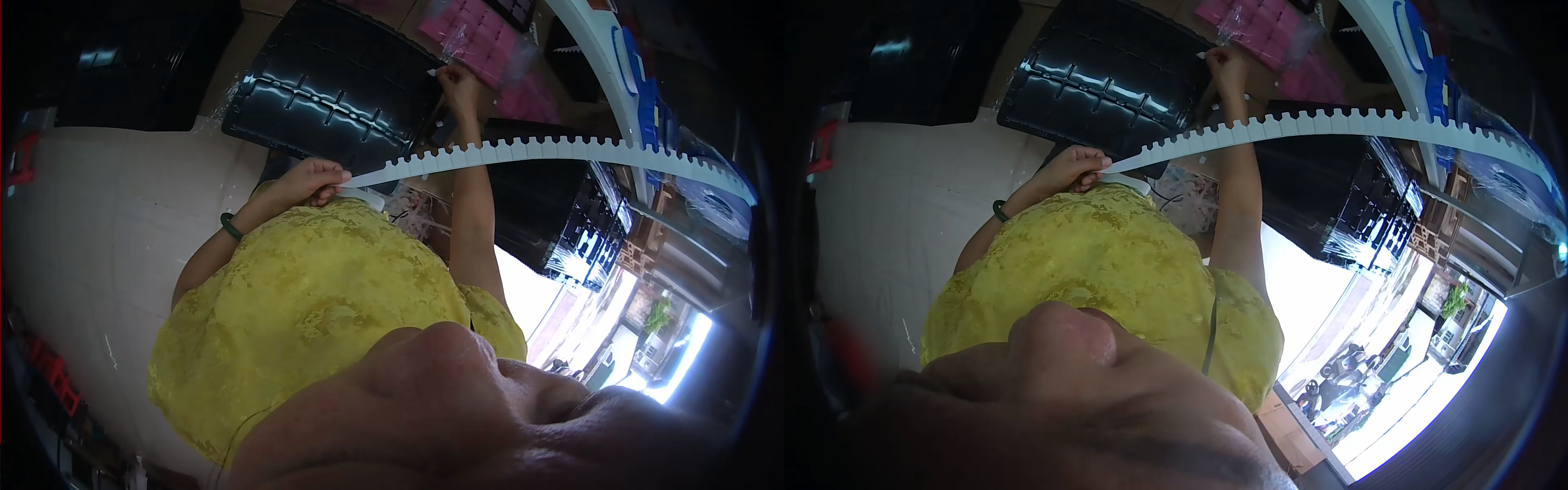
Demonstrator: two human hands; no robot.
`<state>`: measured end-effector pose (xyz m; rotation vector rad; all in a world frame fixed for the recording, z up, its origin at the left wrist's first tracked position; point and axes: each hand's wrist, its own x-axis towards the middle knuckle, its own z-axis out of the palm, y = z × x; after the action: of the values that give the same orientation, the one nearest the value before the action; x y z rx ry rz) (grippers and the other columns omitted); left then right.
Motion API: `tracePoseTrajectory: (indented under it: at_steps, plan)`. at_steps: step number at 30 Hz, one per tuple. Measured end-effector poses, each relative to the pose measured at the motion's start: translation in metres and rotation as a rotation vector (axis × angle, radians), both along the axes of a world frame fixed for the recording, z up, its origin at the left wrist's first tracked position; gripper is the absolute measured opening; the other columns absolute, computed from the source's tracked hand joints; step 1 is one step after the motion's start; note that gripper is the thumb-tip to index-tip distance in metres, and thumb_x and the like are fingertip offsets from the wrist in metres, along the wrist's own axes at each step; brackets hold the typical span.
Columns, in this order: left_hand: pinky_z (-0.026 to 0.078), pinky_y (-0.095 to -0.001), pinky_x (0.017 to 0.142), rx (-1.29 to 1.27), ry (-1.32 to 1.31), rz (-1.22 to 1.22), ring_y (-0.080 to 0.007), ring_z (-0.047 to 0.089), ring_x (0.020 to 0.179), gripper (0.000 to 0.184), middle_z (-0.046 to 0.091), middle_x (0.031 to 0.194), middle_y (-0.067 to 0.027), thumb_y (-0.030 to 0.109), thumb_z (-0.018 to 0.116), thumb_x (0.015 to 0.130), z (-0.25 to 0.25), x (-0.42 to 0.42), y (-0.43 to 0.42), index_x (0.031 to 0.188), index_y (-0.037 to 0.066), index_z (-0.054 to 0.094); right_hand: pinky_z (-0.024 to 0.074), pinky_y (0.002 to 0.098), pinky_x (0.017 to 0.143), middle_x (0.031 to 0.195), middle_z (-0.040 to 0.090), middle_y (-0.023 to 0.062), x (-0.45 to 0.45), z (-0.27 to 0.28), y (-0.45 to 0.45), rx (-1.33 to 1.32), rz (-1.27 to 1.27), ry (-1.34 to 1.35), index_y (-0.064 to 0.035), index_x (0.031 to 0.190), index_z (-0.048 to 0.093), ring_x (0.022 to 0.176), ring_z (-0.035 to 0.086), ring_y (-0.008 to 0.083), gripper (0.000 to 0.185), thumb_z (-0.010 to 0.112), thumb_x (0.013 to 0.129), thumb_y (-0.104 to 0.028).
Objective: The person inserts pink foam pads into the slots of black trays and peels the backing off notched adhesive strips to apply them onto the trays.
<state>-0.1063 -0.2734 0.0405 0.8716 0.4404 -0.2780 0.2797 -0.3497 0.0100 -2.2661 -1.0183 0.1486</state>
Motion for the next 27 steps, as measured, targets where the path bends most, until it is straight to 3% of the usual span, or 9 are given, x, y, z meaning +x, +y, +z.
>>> tracePoseTrajectory:
  at_steps: [2, 8, 11, 14, 17, 20, 23, 27]
  plan:
    - [0.033, -0.0175, 0.042, -0.022, 0.013, 0.003, -0.0025, 0.043, 0.043, 0.028, 0.047, 0.052, 0.0063, 0.027, 0.062, 0.096, -0.002, 0.004, 0.004, 0.075, 0.009, 0.058, 0.0518, 0.0364, 0.068, 0.075, 0.068, 0.0155, 0.011, -0.015, 0.006, 0.032, 0.063, -0.118, -0.0044, 0.088, 0.074, 0.07, 0.068, 0.0271, 0.019, 0.072, 0.076, -0.019]
    - [0.033, -0.0168, 0.043, -0.036, 0.047, -0.003, -0.0018, 0.043, 0.043, 0.028, 0.046, 0.052, 0.0064, 0.027, 0.062, 0.096, -0.001, 0.014, 0.013, 0.074, 0.01, 0.059, 0.0513, 0.0343, 0.068, 0.077, 0.069, 0.0128, 0.005, -0.006, 0.009, -0.052, 0.049, -0.062, -0.0037, 0.087, 0.074, 0.07, 0.067, 0.024, 0.015, 0.072, 0.076, -0.015]
    - [0.033, -0.0167, 0.043, -0.024, 0.062, -0.006, -0.0019, 0.043, 0.043, 0.027, 0.046, 0.052, 0.0064, 0.026, 0.062, 0.096, 0.006, 0.018, 0.014, 0.074, 0.01, 0.059, 0.0528, 0.0397, 0.072, 0.077, 0.068, 0.0167, 0.001, -0.003, 0.014, -0.057, 0.05, -0.056, -0.0037, 0.086, 0.074, 0.074, 0.068, 0.0317, 0.015, 0.07, 0.077, -0.015]
    - [0.034, -0.017, 0.043, -0.017, 0.065, -0.009, -0.0024, 0.043, 0.044, 0.027, 0.047, 0.052, 0.006, 0.026, 0.062, 0.096, 0.009, 0.02, 0.011, 0.074, 0.01, 0.058, 0.0525, 0.0407, 0.075, 0.08, 0.068, 0.0179, -0.004, -0.007, 0.018, -0.078, 0.151, -0.263, -0.0043, 0.089, 0.074, 0.079, 0.068, 0.0332, 0.016, 0.07, 0.076, -0.013]
    - [0.035, -0.0175, 0.044, -0.018, 0.046, -0.015, -0.0031, 0.044, 0.044, 0.027, 0.047, 0.052, 0.0055, 0.026, 0.063, 0.095, 0.002, 0.019, 0.004, 0.075, 0.009, 0.059, 0.0524, 0.0355, 0.074, 0.079, 0.069, 0.0143, -0.011, 0.002, 0.008, -0.081, 0.267, -0.08, -0.0037, 0.091, 0.074, 0.079, 0.069, 0.0256, 0.017, 0.072, 0.075, -0.011]
    - [0.035, -0.0181, 0.044, -0.039, 0.036, -0.01, -0.0037, 0.044, 0.044, 0.027, 0.046, 0.052, 0.0052, 0.025, 0.062, 0.096, 0.003, 0.018, -0.003, 0.075, 0.009, 0.058, 0.051, 0.0282, 0.072, 0.08, 0.071, 0.0079, -0.002, -0.001, -0.012, 0.015, 0.059, 0.37, -0.0012, 0.091, 0.073, 0.077, 0.067, 0.0155, 0.015, 0.072, 0.078, -0.009]
    - [0.034, -0.0187, 0.044, -0.034, -0.001, 0.01, -0.0035, 0.042, 0.044, 0.027, 0.046, 0.052, 0.0052, 0.024, 0.061, 0.097, -0.001, 0.015, -0.012, 0.075, 0.009, 0.057, 0.049, 0.0234, 0.071, 0.083, 0.071, 0.0039, -0.018, 0.014, -0.05, 0.343, -0.037, 0.553, 0.0008, 0.09, 0.073, 0.077, 0.063, 0.0094, 0.012, 0.071, 0.082, -0.007]
    - [0.032, -0.0189, 0.043, -0.04, 0.016, 0.028, -0.0028, 0.041, 0.044, 0.028, 0.046, 0.052, 0.0058, 0.025, 0.06, 0.097, 0.0, 0.011, -0.023, 0.073, 0.01, 0.056, 0.0491, 0.0242, 0.07, 0.083, 0.07, 0.0045, -0.047, 0.002, -0.145, 0.223, -0.169, 0.575, 0.0026, 0.094, 0.072, 0.074, 0.062, 0.0095, 0.015, 0.069, 0.085, -0.009]
